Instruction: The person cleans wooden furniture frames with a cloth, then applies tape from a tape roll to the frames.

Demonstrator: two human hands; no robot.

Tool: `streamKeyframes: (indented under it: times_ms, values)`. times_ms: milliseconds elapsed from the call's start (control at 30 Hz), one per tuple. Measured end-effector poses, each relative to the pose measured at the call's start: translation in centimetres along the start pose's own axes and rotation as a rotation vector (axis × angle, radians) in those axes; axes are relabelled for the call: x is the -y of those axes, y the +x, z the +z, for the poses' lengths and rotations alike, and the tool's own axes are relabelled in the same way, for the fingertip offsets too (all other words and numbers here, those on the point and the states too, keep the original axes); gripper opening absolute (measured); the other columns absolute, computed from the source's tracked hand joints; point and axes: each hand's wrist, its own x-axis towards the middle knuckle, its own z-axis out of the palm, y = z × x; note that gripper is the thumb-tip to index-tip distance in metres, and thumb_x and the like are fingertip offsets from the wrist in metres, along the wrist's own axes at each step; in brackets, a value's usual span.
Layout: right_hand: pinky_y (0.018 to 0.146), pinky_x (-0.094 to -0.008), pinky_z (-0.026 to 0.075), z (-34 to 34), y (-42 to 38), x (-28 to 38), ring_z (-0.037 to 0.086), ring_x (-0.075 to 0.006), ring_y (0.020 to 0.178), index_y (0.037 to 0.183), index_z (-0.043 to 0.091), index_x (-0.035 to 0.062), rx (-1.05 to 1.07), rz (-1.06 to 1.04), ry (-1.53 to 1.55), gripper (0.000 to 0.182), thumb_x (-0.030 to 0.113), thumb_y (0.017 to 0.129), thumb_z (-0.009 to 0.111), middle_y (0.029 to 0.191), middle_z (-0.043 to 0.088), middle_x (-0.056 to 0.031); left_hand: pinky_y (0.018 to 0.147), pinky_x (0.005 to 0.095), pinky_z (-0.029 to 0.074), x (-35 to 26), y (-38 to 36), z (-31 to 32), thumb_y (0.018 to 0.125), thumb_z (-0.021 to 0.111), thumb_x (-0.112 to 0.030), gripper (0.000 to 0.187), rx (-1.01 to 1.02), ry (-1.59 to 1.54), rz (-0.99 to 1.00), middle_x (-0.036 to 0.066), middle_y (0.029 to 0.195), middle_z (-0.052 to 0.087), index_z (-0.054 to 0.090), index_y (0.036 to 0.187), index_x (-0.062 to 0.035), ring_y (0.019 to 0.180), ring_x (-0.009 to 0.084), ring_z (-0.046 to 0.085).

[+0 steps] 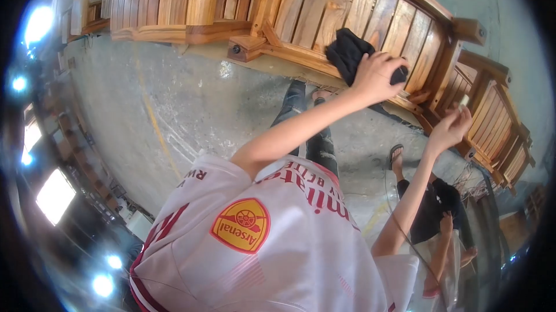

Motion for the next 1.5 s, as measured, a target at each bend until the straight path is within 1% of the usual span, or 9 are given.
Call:
streamKeyframes:
  times_ms: [100, 367, 533, 700, 900, 933, 1200, 1300, 1500]
  values:
    - [0.076, -0.0263, 0.049, -0.5, -2.4, 5.7, 0.06, -0.0144, 0.085, 0.117, 0.051, -0.0026, 0.095, -0.063, 0.032, 0.019, -0.001, 0.098, 0.046, 0.104, 0.064, -0.0133, 0.1, 0.0536, 0.029, -2.1, -0.4, -0.9, 0.076, 0.075, -0.037, 0.045, -0.254, -0.087, 0.148, 0.009, 0.109, 0.065, 0.065, 0.116, -0.0179, 0.114, 0.0267, 0.054]
    - [0.086, -0.0291, 0.049, 1.4, -8.0, 14.7, 0.061, -0.0195, 0.1, 0.12, 0.048, -0.0034, 0.412, 0.166, 0.2, 0.022, -0.002, 0.098, 0.046, 0.108, 0.059, -0.0138, 0.094, 0.0372, 0.036, -3.1, -2.9, -5.7, 0.081, 0.072, -0.032, 0.027, 0.153, -0.559, 0.137, 0.005, 0.092, 0.071, 0.072, 0.1, -0.0129, 0.092, 0.0207, 0.066]
    - [0.083, -0.0277, 0.048, 2.2, -7.6, 14.1, 0.061, -0.0169, 0.09, 0.122, 0.046, -0.003, 0.503, 0.229, 0.271, 0.024, -0.003, 0.098, 0.045, 0.113, 0.058, -0.0146, 0.099, 0.0459, 0.028, -0.6, -3.1, -7.7, 0.077, 0.075, -0.039, 0.039, 0.071, -0.119, 0.141, 0.004, 0.11, 0.065, 0.07, 0.107, -0.0152, 0.113, 0.021, 0.054]
    - [0.081, -0.027, 0.049, 1.6, -2.5, 11.4, 0.061, -0.0164, 0.085, 0.122, 0.044, -0.0029, 0.116, 0.021, 0.094, 0.025, -0.004, 0.097, 0.045, 0.112, 0.06, -0.0155, 0.093, 0.0575, 0.031, 3.1, -1.9, -5.9, 0.071, 0.075, -0.052, 0.075, 0.19, 0.256, 0.124, 0.01, 0.128, 0.051, 0.047, 0.138, -0.034, 0.126, 0.031, 0.04]
    - [0.073, -0.0326, 0.053, -1.7, 4.3, 4.4, 0.063, -0.0207, 0.082, 0.117, 0.044, -0.0029, -0.278, 0.313, 0.38, 0.023, -0.005, 0.094, 0.045, 0.108, 0.06, -0.0162, 0.063, 0.0449, 0.055, 4.3, 2.1, -4.0, 0.075, 0.072, -0.035, 0.054, 0.174, 0.288, 0.156, 0.014, 0.086, 0.069, 0.059, 0.127, -0.0279, 0.072, 0.037, 0.067]
    - [0.071, -0.033, 0.054, -2.0, 4.8, 3.6, 0.064, -0.0211, 0.081, 0.116, 0.044, -0.0027, -0.279, 0.333, 0.387, 0.023, -0.005, 0.094, 0.045, 0.108, 0.061, -0.0161, 0.07, 0.0443, 0.056, 3.5, 2.9, -4.4, 0.077, 0.069, -0.033, 0.043, 0.294, 0.315, 0.031, 0.015, 0.092, 0.07, 0.065, 0.12, -0.0264, 0.081, 0.0349, 0.069]
    - [0.061, -0.025, 0.048, -1.5, 6.0, -1.2, 0.064, -0.0137, 0.069, 0.118, 0.052, -0.0011, 0.363, 0.359, 0.007, 0.025, 0.008, 0.095, 0.051, 0.098, 0.067, -0.0114, 0.094, 0.0417, 0.049, 3.1, 5.6, -10.9, 0.072, 0.07, -0.019, 0.047, 0.321, 0.653, 0.017, 0.013, 0.114, 0.061, 0.066, 0.118, -0.0176, 0.111, 0.0324, 0.057]
    - [0.063, -0.0255, 0.048, -0.2, 6.0, -1.5, 0.063, -0.0134, 0.072, 0.117, 0.053, -0.0007, 0.418, 0.493, 0.081, 0.025, 0.011, 0.096, 0.051, 0.099, 0.066, -0.0099, 0.093, 0.0393, 0.048, 6.0, 5.2, -11.3, 0.068, 0.072, -0.014, 0.046, 0.397, 0.358, 0.04, 0.013, 0.111, 0.059, 0.067, 0.114, -0.0087, 0.115, 0.0312, 0.053]
    - [0.073, -0.0316, 0.05, 0.5, 5.7, -3.1, 0.065, -0.0203, 0.084, 0.12, 0.051, -0.0007, 0.551, 0.445, 0.063, 0.035, 0.024, 0.095, 0.054, 0.101, 0.066, -0.0122, 0.088, 0.0389, 0.049, 5.1, 2.2, -10.2, 0.072, 0.076, -0.032, 0.047, 0.38, 0.258, -0.017, 0.017, 0.102, 0.066, 0.068, 0.108, -0.0025, 0.101, 0.0336, 0.062]
